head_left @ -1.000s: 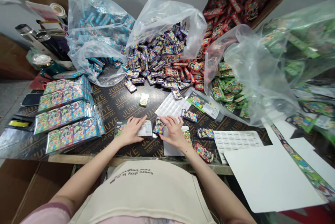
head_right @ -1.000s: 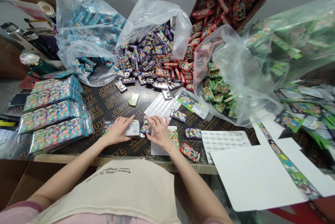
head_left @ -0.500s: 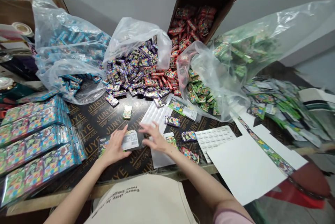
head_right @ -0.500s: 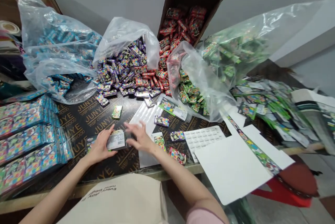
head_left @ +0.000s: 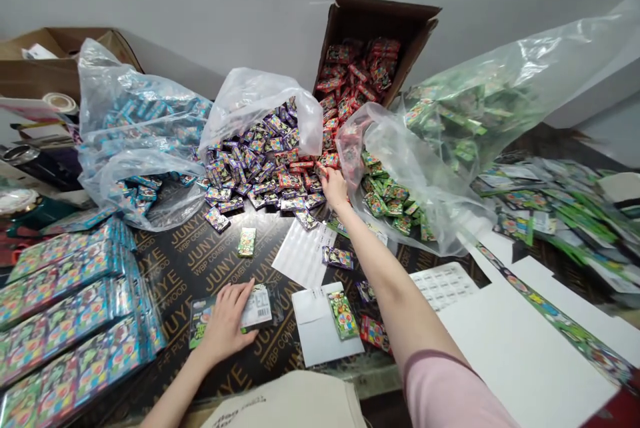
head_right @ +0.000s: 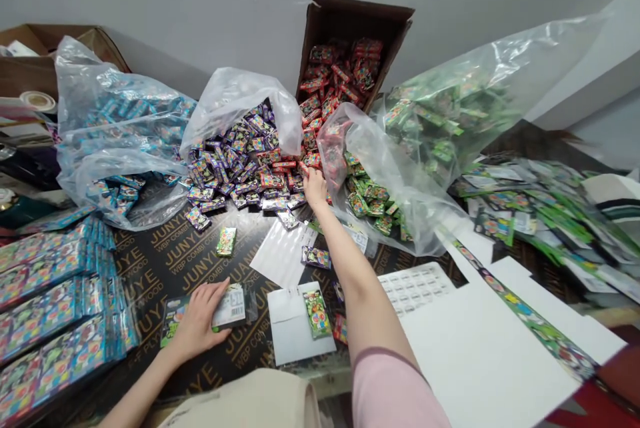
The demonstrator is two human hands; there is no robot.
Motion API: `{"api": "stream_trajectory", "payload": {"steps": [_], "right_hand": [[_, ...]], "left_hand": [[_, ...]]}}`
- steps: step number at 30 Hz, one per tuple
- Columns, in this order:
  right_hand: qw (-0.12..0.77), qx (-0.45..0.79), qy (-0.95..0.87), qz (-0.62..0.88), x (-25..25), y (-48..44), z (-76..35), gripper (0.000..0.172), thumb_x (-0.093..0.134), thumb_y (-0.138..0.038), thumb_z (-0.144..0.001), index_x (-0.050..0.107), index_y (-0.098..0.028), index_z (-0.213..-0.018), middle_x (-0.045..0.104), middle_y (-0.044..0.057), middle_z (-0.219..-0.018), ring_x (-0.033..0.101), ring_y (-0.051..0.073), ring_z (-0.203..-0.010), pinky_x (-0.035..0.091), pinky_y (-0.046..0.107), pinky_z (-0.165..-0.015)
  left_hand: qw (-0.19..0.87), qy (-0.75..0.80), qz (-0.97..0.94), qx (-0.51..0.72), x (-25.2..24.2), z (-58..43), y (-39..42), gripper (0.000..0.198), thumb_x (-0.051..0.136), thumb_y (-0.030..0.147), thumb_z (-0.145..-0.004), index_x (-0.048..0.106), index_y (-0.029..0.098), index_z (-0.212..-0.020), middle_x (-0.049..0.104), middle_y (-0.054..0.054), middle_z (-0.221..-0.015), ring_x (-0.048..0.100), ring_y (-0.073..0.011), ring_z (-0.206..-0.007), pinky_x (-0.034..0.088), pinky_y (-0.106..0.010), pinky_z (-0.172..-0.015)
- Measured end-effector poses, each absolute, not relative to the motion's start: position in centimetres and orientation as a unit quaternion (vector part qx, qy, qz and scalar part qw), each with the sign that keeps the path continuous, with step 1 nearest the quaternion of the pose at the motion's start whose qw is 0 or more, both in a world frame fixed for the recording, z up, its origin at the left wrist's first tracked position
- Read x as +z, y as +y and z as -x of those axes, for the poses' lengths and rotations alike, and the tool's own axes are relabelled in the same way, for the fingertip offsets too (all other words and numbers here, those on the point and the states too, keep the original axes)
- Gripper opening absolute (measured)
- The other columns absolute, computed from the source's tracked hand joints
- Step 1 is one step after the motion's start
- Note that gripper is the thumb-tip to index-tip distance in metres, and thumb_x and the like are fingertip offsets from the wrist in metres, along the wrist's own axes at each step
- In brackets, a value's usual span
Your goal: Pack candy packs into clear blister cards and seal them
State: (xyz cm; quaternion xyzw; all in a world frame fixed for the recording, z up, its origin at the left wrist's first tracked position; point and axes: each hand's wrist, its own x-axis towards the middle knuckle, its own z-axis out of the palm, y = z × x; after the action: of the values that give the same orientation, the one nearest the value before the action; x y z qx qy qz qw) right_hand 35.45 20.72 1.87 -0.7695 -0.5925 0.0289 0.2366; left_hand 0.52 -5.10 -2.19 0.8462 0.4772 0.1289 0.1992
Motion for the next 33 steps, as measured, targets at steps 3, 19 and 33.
{"api": "stream_trajectory", "payload": {"steps": [3,19,33], "right_hand": [[0.361,0.047,-0.582,0.727,2.2,18.1,-35.3,0.034,0.044,-0.030,-0.088,0.054,-0.015,-0.116,0.060,0.012,-0.108,0.055,0.023,-0.097,0.042,0.034,-0.084],[0.506,0.489,-0.517,0.488,1.8,0.8,-18.8,0.028,0.054,-0.046,-0.085,0.059,-0.022,-0.099,0.069,0.005,-0.093,0.065,0.020,-0.084,0.053,0.036,-0.077],[0.315,0.286,-0.824,0.375,3.2,-3.3,-21.6,0.083,0.071,-0.035,-0.068,0.034,-0.027,-0.141,0.046,0.010,-0.140,0.036,0.030,-0.135,0.027,0.051,-0.110]], "left_hand": [[0.208,0.480,-0.842,0.128,-2.0,-0.6,-5.1,0.093,0.062,0.025,-0.066,0.019,0.020,-0.148,0.049,-0.011,-0.129,0.044,-0.0285,-0.118,0.028,-0.049,-0.107],[0.549,0.565,-0.389,0.477,2.3,-2.9,-3.0,0.075,0.066,0.051,-0.073,0.042,0.017,-0.136,0.058,-0.014,-0.122,0.057,-0.0253,-0.111,0.040,-0.043,-0.099],[0.756,0.434,-0.314,0.376,4.0,-2.5,-4.0,0.054,0.073,0.031,-0.069,0.061,0.016,-0.119,0.071,-0.005,-0.089,0.065,-0.0150,-0.067,0.052,-0.030,-0.071]]}}
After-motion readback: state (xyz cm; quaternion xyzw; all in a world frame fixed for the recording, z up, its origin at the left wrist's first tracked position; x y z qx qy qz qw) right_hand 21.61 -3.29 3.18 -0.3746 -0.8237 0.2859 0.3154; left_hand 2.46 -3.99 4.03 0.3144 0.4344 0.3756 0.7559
